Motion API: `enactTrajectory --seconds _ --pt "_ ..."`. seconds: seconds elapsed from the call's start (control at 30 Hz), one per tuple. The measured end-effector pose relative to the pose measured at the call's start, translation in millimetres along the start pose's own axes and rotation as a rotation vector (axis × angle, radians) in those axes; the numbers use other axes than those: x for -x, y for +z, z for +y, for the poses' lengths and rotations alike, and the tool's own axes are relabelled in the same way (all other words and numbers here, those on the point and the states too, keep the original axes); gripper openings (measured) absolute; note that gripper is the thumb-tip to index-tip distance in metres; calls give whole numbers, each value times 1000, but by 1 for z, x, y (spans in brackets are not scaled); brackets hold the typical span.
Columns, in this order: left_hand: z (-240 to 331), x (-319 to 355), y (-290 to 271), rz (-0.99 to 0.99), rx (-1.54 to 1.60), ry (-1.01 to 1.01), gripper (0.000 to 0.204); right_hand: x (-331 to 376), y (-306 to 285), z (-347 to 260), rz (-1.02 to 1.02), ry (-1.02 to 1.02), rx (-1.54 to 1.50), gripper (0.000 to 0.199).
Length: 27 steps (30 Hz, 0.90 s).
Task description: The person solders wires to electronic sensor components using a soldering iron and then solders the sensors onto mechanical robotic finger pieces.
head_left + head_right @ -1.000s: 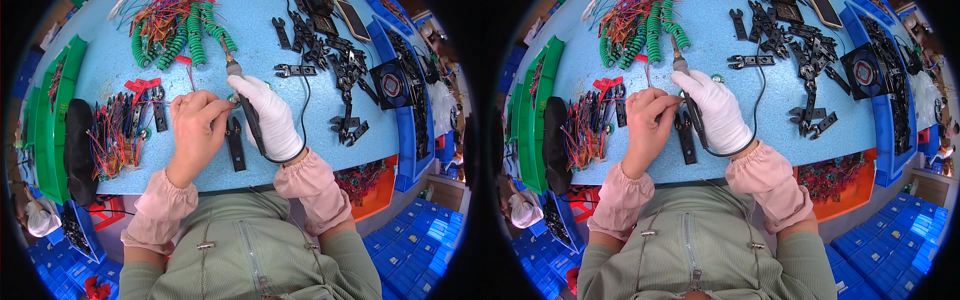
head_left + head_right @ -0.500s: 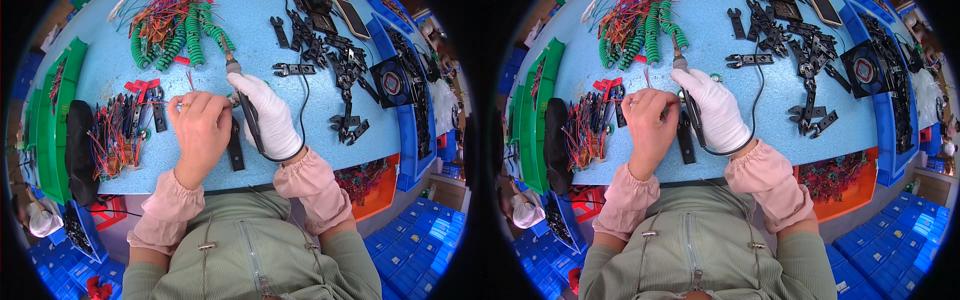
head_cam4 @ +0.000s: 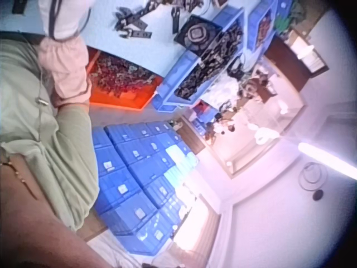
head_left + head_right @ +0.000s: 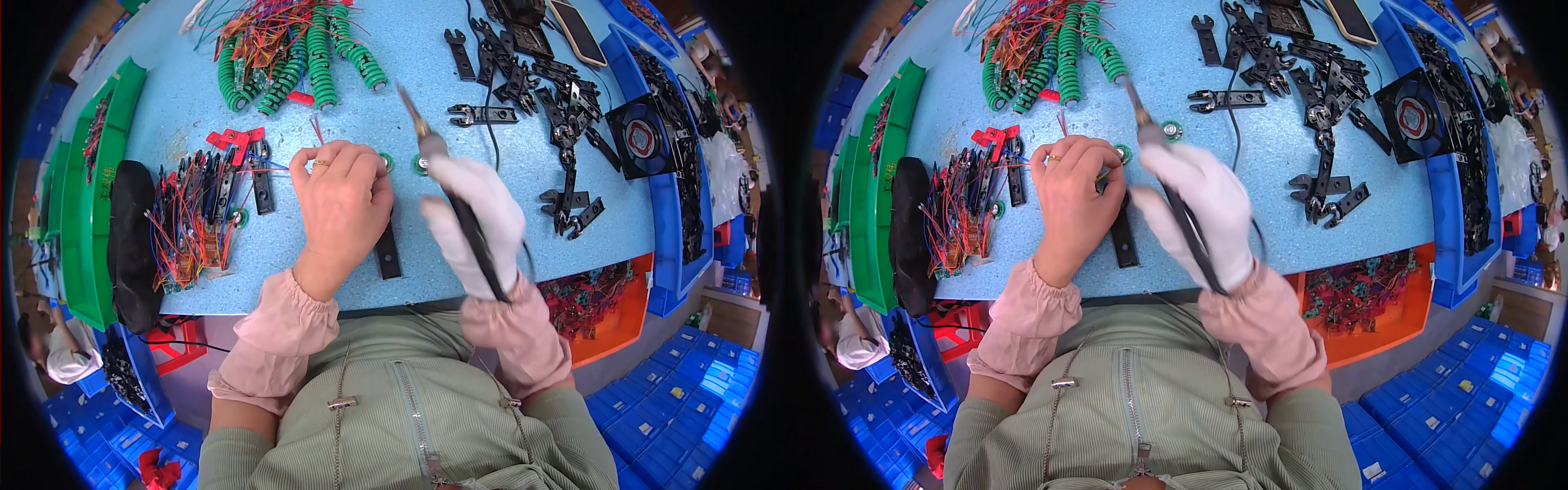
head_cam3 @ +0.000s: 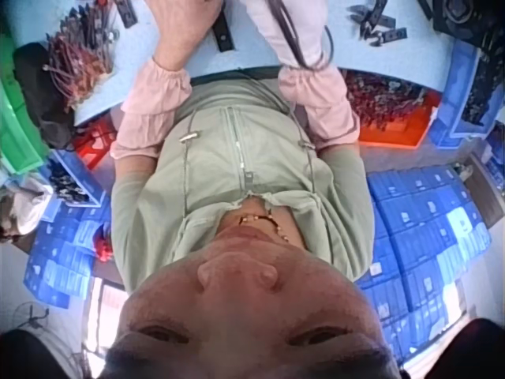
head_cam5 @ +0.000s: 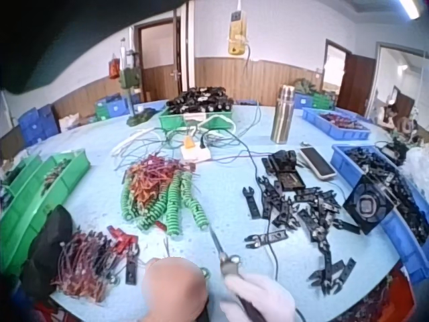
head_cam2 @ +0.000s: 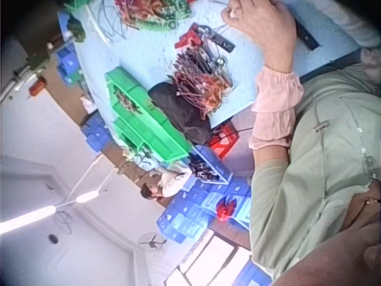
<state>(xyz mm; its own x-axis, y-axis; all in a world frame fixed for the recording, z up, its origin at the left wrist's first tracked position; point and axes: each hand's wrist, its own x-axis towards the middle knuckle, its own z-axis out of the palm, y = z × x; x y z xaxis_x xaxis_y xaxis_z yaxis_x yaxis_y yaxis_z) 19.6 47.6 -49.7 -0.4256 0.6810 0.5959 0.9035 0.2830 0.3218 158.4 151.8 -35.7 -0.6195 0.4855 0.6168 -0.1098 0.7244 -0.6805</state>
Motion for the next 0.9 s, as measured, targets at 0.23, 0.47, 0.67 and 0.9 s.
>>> enactTrajectory --seconds 0.23,0.47,0.67,0.9 --pt "1 0 1 11 13 -23 18 48 -20 -28 -70 6 220 33" --pt "2 0 1 15 19 -34 16 49 -16 -30 -100 -43 267 30" --pt "3 0 0 1 13 -41 16 54 -11 -24 -65 -98 311 30" --pt "3 0 0 -6 13 -47 16 54 -11 -23 -126 -105 342 34"
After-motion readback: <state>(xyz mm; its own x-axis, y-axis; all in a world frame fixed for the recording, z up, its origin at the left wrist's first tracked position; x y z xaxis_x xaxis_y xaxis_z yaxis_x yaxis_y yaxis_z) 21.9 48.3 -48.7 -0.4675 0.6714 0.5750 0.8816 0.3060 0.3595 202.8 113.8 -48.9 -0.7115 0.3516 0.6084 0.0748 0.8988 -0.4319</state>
